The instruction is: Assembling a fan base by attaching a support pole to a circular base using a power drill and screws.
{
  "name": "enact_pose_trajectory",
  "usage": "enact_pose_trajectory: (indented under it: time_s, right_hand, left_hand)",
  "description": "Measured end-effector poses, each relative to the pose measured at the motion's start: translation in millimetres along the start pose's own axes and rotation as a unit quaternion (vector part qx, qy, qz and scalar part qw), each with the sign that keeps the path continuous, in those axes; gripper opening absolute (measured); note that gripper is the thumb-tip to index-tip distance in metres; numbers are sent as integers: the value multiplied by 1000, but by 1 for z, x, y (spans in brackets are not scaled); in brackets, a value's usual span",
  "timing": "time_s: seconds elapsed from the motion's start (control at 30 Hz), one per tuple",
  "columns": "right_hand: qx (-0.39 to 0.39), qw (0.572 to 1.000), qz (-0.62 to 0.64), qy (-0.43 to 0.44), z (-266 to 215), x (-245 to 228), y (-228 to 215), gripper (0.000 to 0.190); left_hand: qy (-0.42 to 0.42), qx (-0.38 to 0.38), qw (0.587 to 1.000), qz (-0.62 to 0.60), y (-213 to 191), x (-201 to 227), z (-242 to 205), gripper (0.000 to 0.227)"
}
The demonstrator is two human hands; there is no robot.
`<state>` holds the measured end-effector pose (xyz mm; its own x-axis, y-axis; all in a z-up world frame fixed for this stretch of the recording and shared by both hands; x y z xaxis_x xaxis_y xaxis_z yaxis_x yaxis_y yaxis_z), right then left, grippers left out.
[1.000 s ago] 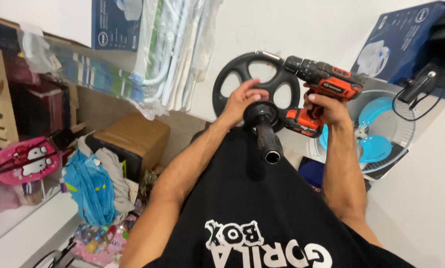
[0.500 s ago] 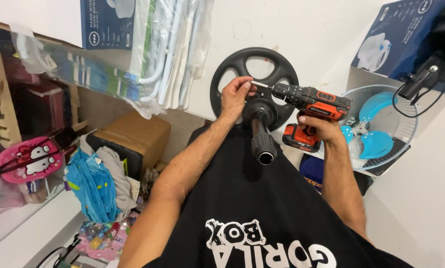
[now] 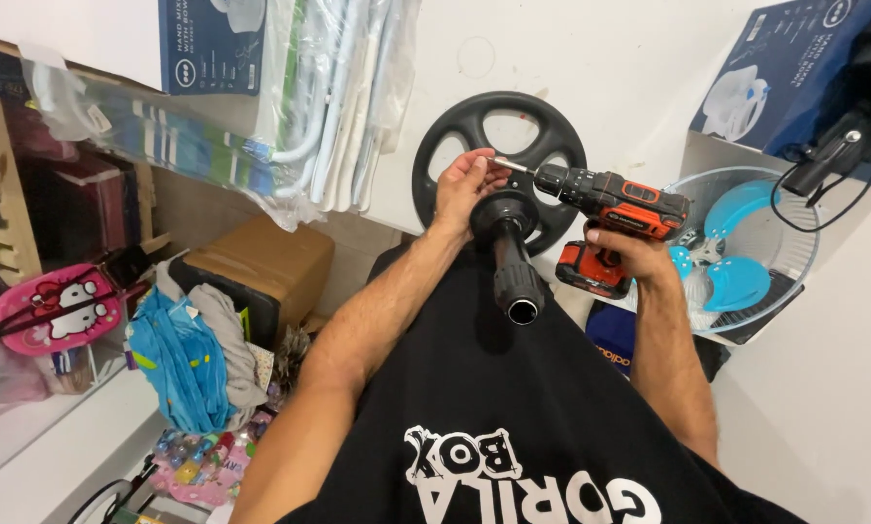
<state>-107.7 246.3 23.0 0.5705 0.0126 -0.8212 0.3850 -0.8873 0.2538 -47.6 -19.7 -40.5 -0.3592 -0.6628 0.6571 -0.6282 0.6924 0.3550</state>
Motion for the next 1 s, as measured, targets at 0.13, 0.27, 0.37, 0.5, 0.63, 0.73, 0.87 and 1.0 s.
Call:
enact_pose_trajectory:
  time_s: [0.13, 0.27, 0.37, 0.5, 0.63, 0.73, 0.87, 1.0]
  right_hand:
    - [-3, 1000, -8, 1, -2, -5, 6, 14]
    - [-2, 1000, -18, -5, -3, -7, 8, 15]
    - [1, 1000, -19, 0, -6, -15, 11, 15]
    - [3, 1000, -26, 12, -7, -4, 7, 14]
    - [2, 1000, -24, 15, -8, -4, 9, 14]
    - [4, 1000, -25, 13, -9, -1, 6, 15]
    - [0, 999, -32, 4, -7, -4, 6, 16]
    - [0, 999, -39, 7, -9, -10, 7, 14]
  left_hand:
    - [-20, -10, 999, -44, 0, -7, -1, 23]
    - [-31, -10, 997, -76, 1, -9, -2, 24]
    - [-33, -13, 995, -89, -6, -21, 4, 26]
    - [-33, -14, 995, -90, -6, -21, 3, 27]
    - [-36, -16, 995, -89, -8, -24, 5, 28]
    - [-33, -19, 996, -84, -7, -25, 3, 28]
    - [-17, -25, 998, -51, -3, -13, -1, 28]
    - [-10, -24, 999, -30, -6, -12, 0, 25]
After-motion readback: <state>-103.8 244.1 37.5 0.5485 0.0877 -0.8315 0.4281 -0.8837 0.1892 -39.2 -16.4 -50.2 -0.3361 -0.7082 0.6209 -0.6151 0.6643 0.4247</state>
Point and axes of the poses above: each hand's wrist, its own z-axis towards the middle knuckle, its own y-axis out of the palm, x = y × z, the point moved 7 cm from there along z, towards the middle knuckle, and after that the axes turned 9 degrees about z, right-handed, at the moved point
